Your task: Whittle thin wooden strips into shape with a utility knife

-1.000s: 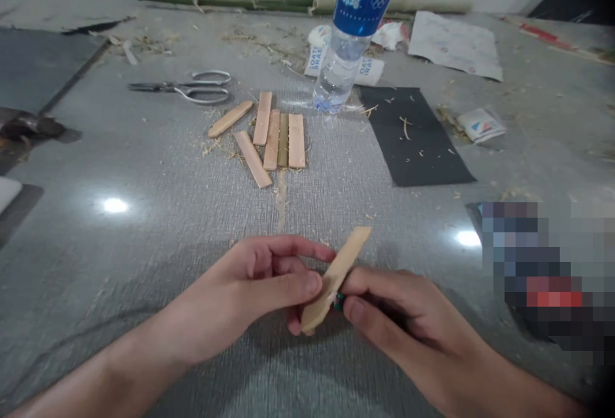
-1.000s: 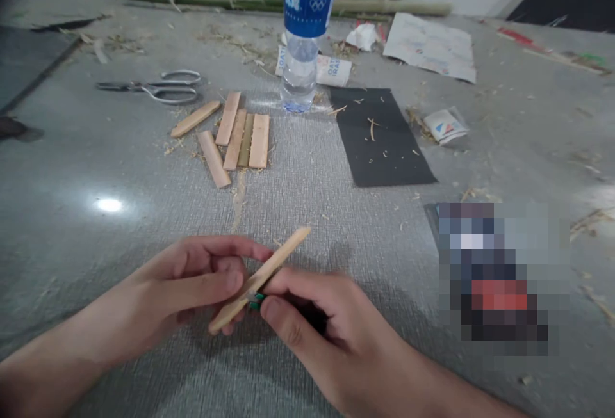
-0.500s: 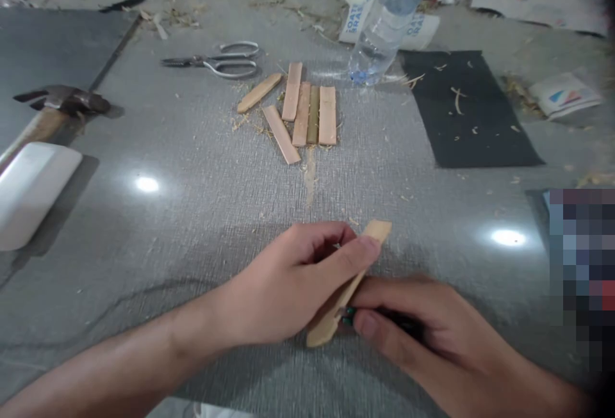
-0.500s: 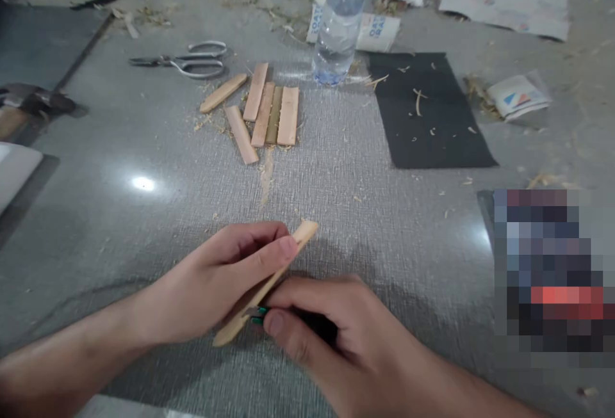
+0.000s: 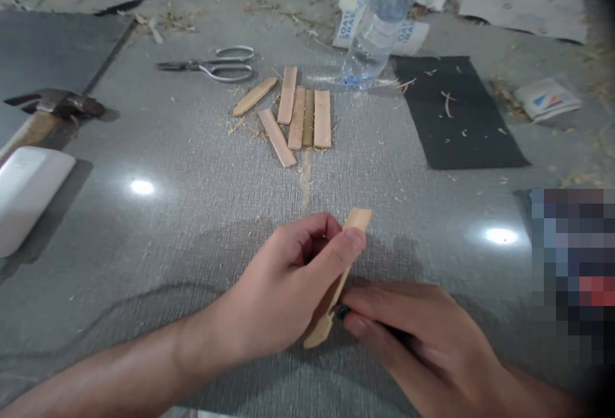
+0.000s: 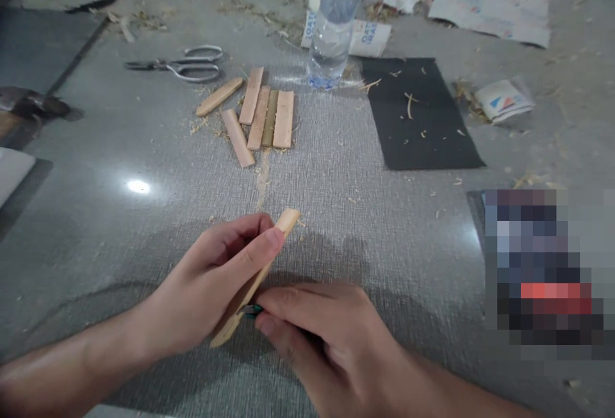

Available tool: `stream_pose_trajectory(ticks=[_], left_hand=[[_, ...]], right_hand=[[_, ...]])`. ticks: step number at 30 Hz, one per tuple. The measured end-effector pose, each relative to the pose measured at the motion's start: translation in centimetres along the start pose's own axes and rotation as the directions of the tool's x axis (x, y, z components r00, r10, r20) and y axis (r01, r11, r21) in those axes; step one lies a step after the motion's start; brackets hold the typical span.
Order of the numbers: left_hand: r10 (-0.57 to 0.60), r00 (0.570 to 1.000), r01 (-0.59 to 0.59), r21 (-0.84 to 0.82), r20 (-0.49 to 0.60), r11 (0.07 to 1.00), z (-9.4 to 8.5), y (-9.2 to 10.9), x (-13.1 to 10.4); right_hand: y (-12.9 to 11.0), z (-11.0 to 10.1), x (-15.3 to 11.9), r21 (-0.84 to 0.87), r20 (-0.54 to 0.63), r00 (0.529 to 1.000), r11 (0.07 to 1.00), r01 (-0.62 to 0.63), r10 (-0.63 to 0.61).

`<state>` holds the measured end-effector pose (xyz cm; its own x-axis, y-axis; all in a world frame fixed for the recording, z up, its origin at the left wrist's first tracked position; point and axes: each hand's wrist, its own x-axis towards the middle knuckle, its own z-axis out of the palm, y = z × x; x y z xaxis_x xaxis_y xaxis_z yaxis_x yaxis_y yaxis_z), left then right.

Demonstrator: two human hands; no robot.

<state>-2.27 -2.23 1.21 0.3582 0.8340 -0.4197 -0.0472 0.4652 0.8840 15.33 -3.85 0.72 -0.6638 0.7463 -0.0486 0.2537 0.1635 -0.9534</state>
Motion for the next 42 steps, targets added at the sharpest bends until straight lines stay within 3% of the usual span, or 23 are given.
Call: stream_pose_trajectory(ticks=[3, 7, 10, 14, 17, 20, 23, 26, 28, 32, 34, 38, 42], left_hand=[[0.006, 1.000, -0.006, 0.004, -0.011, 1.000, 0.01, 0.14, -0.03], [-0.018, 0.998, 0.018, -0.003, 0.055, 1.000, -0.24, 0.35, 0.04], [-0.085, 0.991, 0.091, -0.048, 0.108, 0.995, -0.40, 0.26, 0.03], [-0.134, 0.984, 0.146, -0.101, 0.120, 0.984, -0.39, 0.06, -0.04], [-0.113, 0.984, 0.130, -0.120, 0.139, 0.984, -0.34, 0.06, -0.07], [-0.097, 0.983, 0.119, -0.141, 0.155, 0.983, -0.33, 0.11, -0.08], [-0.093, 0.986, 0.105, -0.091, 0.137, 0.990, -0.35, 0.17, -0.07], [-0.044, 0.996, 0.045, -0.015, 0.084, 0.999, -0.33, 0.26, -0.04], [-0.008, 0.997, 0.007, 0.003, 0.072, 1.000, -0.28, 0.29, -0.05], [0.009, 0.998, -0.009, 0.003, 0.067, 1.000, -0.11, 0.27, -0.15], [0.014, 0.999, -0.014, 0.010, 0.049, 1.000, -0.06, 0.23, -0.16], [0.015, 0.999, -0.016, 0.012, 0.028, 1.000, -0.14, 0.19, -0.03], [0.015, 0.999, -0.016, 0.009, 0.029, 1.000, -0.21, 0.20, 0.15]], right_hand=[[-0.02, -0.05, 0.10, -0.019, -0.019, 0.999, 0.999, 0.039, -0.039], [0.01, -0.33, -0.23, 0.102, 0.101, 0.985, 0.983, -0.153, 0.143], [0.03, -0.44, -0.37, 0.299, 0.230, 0.934, 0.894, -0.335, 0.273], [0.22, -0.36, -0.32, 0.540, 0.315, 0.898, 0.719, -0.437, 0.309], [0.40, -0.37, -0.29, 0.577, 0.385, 0.854, 0.631, -0.519, 0.351], [0.42, -0.47, -0.26, 0.574, 0.422, 0.832, 0.604, -0.553, 0.361], [0.27, -0.48, -0.25, 0.499, 0.355, 0.876, 0.727, -0.472, 0.326], [0.15, -0.35, -0.38, 0.262, 0.231, 0.946, 0.922, -0.286, 0.228], [0.13, -0.22, -0.52, 0.098, 0.143, 0.980, 0.983, -0.155, 0.140], [0.08, -0.02, -0.68, -0.125, 0.009, 0.996, 0.988, 0.086, -0.086], [0.02, 0.03, -0.69, -0.221, -0.004, 0.989, 0.964, 0.146, -0.150], [-0.09, 0.13, -0.63, -0.311, -0.017, 0.987, 0.939, 0.146, -0.159], [-0.20, 0.26, -0.46, -0.155, -0.037, 0.994, 0.983, 0.098, -0.105]])
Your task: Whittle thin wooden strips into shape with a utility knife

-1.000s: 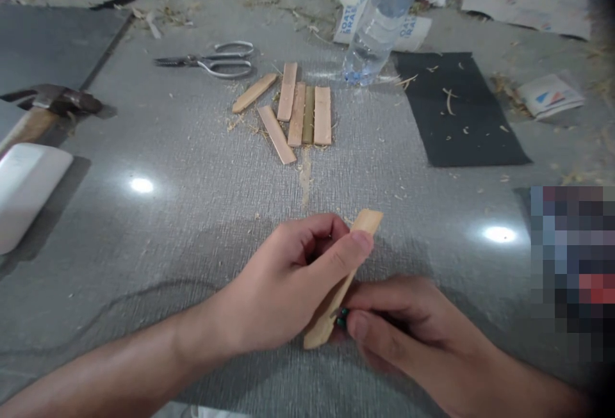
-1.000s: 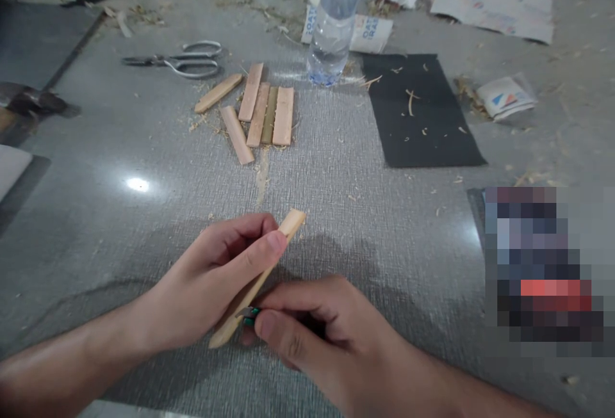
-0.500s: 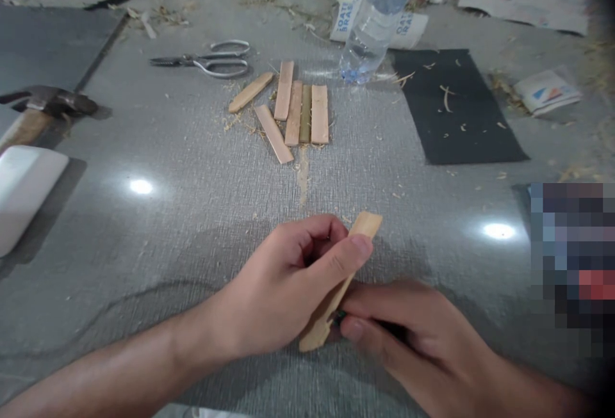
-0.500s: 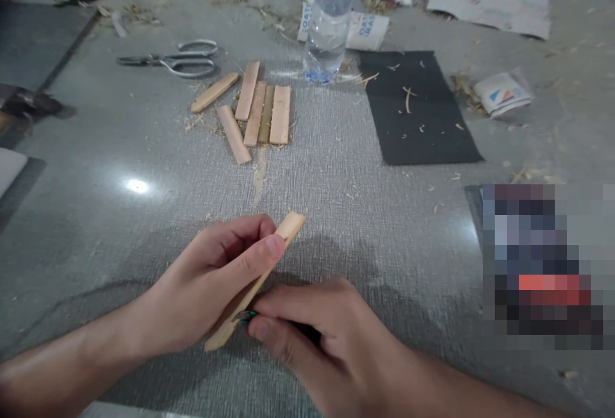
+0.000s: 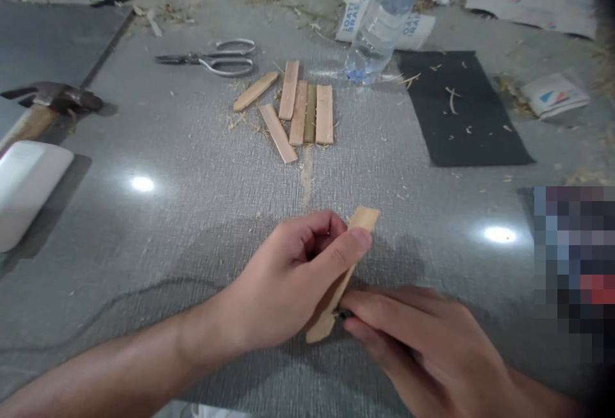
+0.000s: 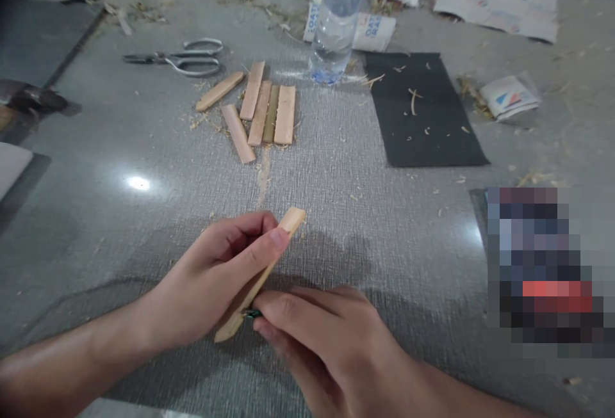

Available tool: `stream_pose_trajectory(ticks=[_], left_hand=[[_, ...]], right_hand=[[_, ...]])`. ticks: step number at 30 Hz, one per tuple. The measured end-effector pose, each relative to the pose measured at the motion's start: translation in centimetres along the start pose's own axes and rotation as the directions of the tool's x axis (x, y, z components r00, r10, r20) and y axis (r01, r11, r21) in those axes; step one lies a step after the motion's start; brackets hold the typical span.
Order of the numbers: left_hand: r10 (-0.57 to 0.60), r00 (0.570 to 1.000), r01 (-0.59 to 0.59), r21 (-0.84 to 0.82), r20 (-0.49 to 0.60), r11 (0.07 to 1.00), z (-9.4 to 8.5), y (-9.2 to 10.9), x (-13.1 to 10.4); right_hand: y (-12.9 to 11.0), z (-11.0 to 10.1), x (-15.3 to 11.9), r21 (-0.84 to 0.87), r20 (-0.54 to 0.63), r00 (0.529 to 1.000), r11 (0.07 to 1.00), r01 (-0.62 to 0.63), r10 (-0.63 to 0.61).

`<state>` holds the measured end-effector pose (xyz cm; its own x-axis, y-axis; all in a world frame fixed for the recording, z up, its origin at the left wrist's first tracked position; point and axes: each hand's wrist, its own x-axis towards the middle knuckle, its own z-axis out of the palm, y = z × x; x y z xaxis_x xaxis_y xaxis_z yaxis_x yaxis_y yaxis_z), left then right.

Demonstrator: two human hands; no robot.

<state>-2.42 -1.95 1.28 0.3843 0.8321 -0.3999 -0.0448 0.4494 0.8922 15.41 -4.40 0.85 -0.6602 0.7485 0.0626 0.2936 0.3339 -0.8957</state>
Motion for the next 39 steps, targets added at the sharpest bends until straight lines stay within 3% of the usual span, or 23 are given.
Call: stream_pose_trajectory(ticks=[6, 9, 13, 18, 22, 25, 27, 30, 33, 39], left_hand=[[-0.012, 1.000, 0.012, -0.018, -0.004, 1.000, 0.1, -0.1, 0.1], [-0.053, 0.998, 0.054, -0.047, 0.020, 0.997, 0.2, -0.3, 0.1], [-0.029, 0.999, 0.028, -0.041, -0.019, 0.999, 0.3, -0.4, -0.1], [-0.010, 0.999, 0.007, -0.057, -0.053, 0.998, 0.5, -0.5, -0.3], [-0.009, 0.998, 0.003, -0.098, -0.062, 0.995, 0.6, -0.5, -0.3], [-0.018, 0.998, 0.008, -0.140, -0.065, 0.990, 0.6, -0.5, -0.2], [-0.015, 0.997, 0.004, -0.139, -0.072, 0.990, 0.5, -0.4, -0.1], [0.002, 0.995, -0.013, -0.103, -0.103, 0.995, 0.5, -0.4, -0.2], [0.026, 0.990, -0.031, -0.037, -0.141, 0.999, 0.6, -0.3, -0.3], [0.123, 0.973, -0.094, 0.149, -0.195, 0.984, 0.6, -0.6, -0.4]], right_hand=[[0.2, -0.2, 0.1, 0.203, 0.170, 0.961, 0.947, -0.249, 0.216], [0.3, -0.4, 0.1, 0.288, 0.243, 0.936, 0.902, -0.321, 0.255], [0.3, -0.2, 0.2, 0.227, 0.165, 0.970, 0.950, -0.214, 0.179], [0.4, 0.3, -0.4, -0.105, -0.033, 0.997, 0.992, 0.065, -0.069], [0.3, 0.7, -1.0, -0.386, -0.073, 0.986, 0.916, 0.111, -0.151], [0.2, 0.8, -1.0, -0.435, -0.105, 0.980, 0.894, 0.106, -0.168], [0.0, 0.7, -0.8, -0.373, -0.119, 0.987, 0.926, 0.058, -0.110], [-0.2, 0.4, -0.5, -0.153, -0.118, 0.990, 0.984, -0.096, 0.079], [-0.4, 0.2, -0.5, 0.023, -0.113, 0.964, 0.971, -0.240, 0.241], [-0.8, 0.3, -0.3, 0.143, -0.109, 0.932, 0.933, -0.331, 0.347]])
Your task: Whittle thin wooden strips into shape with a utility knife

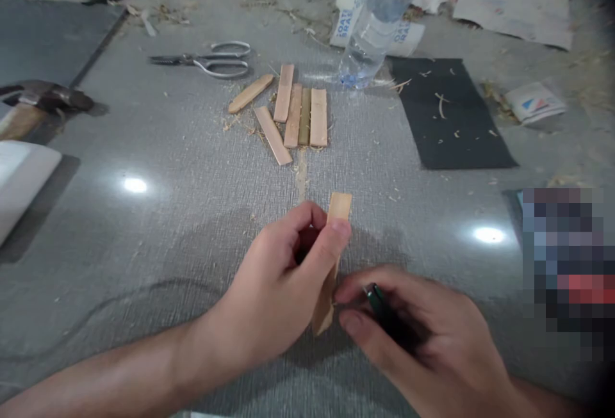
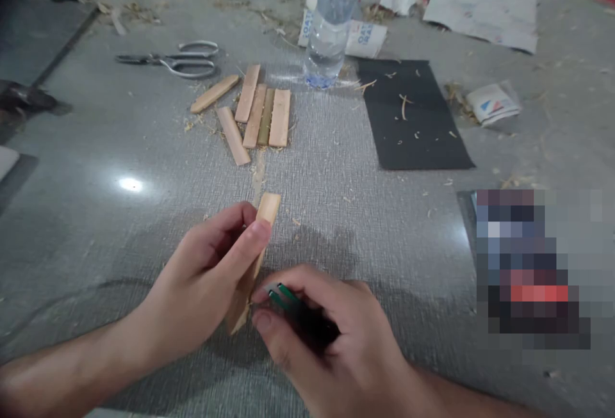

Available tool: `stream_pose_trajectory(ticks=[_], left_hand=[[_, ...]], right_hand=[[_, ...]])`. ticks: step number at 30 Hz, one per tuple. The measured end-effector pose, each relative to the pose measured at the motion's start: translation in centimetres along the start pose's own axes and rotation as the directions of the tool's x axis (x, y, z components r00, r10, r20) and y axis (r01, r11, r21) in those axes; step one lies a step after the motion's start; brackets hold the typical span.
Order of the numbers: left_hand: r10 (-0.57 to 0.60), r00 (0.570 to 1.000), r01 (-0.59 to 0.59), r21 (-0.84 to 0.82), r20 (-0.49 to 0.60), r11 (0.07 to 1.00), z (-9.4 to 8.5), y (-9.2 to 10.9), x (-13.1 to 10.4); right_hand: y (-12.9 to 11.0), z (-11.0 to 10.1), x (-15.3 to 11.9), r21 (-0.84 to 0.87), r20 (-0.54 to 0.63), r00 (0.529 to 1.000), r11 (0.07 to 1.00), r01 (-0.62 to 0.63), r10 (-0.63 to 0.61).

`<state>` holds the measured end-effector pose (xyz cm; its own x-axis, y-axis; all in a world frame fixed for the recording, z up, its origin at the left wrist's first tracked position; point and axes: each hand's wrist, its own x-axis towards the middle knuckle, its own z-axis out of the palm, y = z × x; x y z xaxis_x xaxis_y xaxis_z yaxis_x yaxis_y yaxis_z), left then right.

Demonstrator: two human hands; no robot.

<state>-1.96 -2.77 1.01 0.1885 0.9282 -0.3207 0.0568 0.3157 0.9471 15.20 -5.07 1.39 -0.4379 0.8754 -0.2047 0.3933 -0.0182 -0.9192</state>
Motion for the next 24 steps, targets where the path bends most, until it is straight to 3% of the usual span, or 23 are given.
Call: stream_pose_trajectory(ticks=[6, 13, 20, 24], left_hand=[[0.092, 0.991, -0.074, 0.176, -0.094, 0.982, 0.1, -0.4, -0.3], [0.165, 0.974, -0.115, 0.282, -0.158, 0.952, 0.3, -0.5, -0.5], [0.241, 0.965, -0.191, 0.350, -0.103, 0.917, 0.3, -0.2, -1.0], [0.254, 0.955, -0.192, 0.333, -0.153, 0.923, 0.3, -0.1, -0.9]], right_hand=[[0.1, 0.1, 0.1, -0.060, 0.004, 1.000, 0.998, -0.022, 0.022], [-0.1, 0.3, 0.6, 0.005, 0.026, 0.996, 0.996, -0.087, 0.087], [0.6, 0.7, 0.3, 0.238, 0.125, 0.987, 0.963, -0.124, 0.096], [0.8, 0.9, 0.2, 0.325, 0.134, 0.976, 0.923, -0.205, 0.170]])
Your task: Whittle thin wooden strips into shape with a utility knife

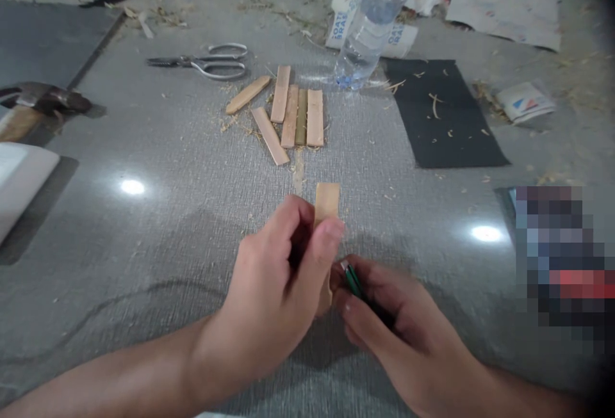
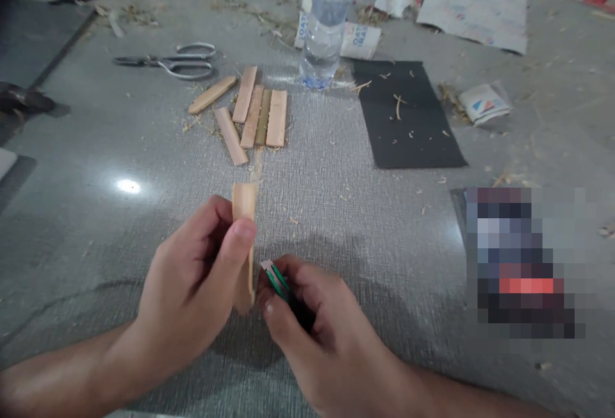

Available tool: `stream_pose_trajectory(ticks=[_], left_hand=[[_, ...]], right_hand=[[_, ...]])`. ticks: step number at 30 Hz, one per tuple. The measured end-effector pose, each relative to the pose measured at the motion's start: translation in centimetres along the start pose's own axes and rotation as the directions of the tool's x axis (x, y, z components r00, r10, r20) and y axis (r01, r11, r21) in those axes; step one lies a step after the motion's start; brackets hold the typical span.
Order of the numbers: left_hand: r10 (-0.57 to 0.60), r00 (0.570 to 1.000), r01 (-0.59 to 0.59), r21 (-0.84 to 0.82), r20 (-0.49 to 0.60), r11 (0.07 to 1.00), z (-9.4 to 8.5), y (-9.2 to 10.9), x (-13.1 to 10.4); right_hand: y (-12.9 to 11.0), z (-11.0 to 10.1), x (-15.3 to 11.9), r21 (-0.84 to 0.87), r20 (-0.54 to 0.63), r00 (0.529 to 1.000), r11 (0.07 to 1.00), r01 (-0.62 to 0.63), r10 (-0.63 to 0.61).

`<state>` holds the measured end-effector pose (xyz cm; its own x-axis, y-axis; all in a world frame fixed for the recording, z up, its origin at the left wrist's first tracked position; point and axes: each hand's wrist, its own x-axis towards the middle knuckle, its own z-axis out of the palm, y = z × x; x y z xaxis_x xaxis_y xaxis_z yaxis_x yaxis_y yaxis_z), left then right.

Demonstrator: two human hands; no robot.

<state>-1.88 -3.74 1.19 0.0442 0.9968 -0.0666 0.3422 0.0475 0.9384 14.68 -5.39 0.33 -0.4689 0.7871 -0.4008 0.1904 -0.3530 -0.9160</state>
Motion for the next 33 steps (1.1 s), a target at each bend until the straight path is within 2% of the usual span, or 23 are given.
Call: stream_pose_trajectory(ticks=[4, 8, 11, 14, 17, 19, 23, 26, 30, 33], left_hand=[[-0.035, 0.998, 0.034, -0.021, -0.046, 0.999, -0.1, 0.1, 0.4], [-0.073, 0.997, 0.070, -0.107, -0.022, 0.992, -0.2, 0.3, 0.6], [-0.105, 0.995, 0.102, -0.227, 0.001, 0.969, -0.1, 0.4, 0.5], [-0.141, 0.988, 0.156, -0.402, 0.068, 0.902, -0.2, 0.4, 0.3], [-0.122, 0.977, 0.194, -0.483, 0.176, 0.854, -0.3, 0.5, 0.1], [-0.094, 0.970, 0.197, -0.497, 0.225, 0.845, -0.5, 0.5, -0.1], [-0.032, 0.964, 0.167, -0.503, 0.265, 0.848, -0.5, 0.4, -0.3], [0.011, 0.959, 0.131, -0.479, 0.283, 0.868, -0.3, 0.2, -0.4], [0.033, 0.967, 0.087, -0.450, 0.252, 0.889, 0.0, -0.1, -0.3], [0.049, 0.971, 0.057, -0.429, 0.233, 0.902, 0.0, -0.2, -0.2]], right_hand=[[-0.5, -0.6, 0.4, 0.029, -0.073, 0.997, 1.000, 0.001, 0.001], [-1.1, -2.3, 1.0, -0.115, -0.235, 0.971, 0.993, 0.017, -0.044], [-1.2, -4.3, 1.5, -0.256, -0.425, 0.896, 0.967, 0.014, -0.126], [-1.2, -6.2, 2.0, -0.365, -0.554, 0.808, 0.931, -0.022, -0.198], [-1.3, -7.0, 2.2, -0.302, -0.622, 0.766, 0.952, -0.045, -0.161], [-1.5, -6.7, 2.1, -0.240, -0.593, 0.791, 0.971, 0.007, -0.152], [-2.0, -5.2, 1.5, -0.256, -0.407, 0.890, 0.961, 0.106, -0.207], [-2.3, -4.3, 0.8, -0.261, -0.302, 0.930, 0.956, 0.131, -0.210], [-2.4, -3.9, 0.3, -0.218, -0.197, 0.958, 0.962, 0.163, -0.207], [-2.5, -3.8, 0.4, -0.229, -0.198, 0.956, 0.959, 0.169, -0.216]])
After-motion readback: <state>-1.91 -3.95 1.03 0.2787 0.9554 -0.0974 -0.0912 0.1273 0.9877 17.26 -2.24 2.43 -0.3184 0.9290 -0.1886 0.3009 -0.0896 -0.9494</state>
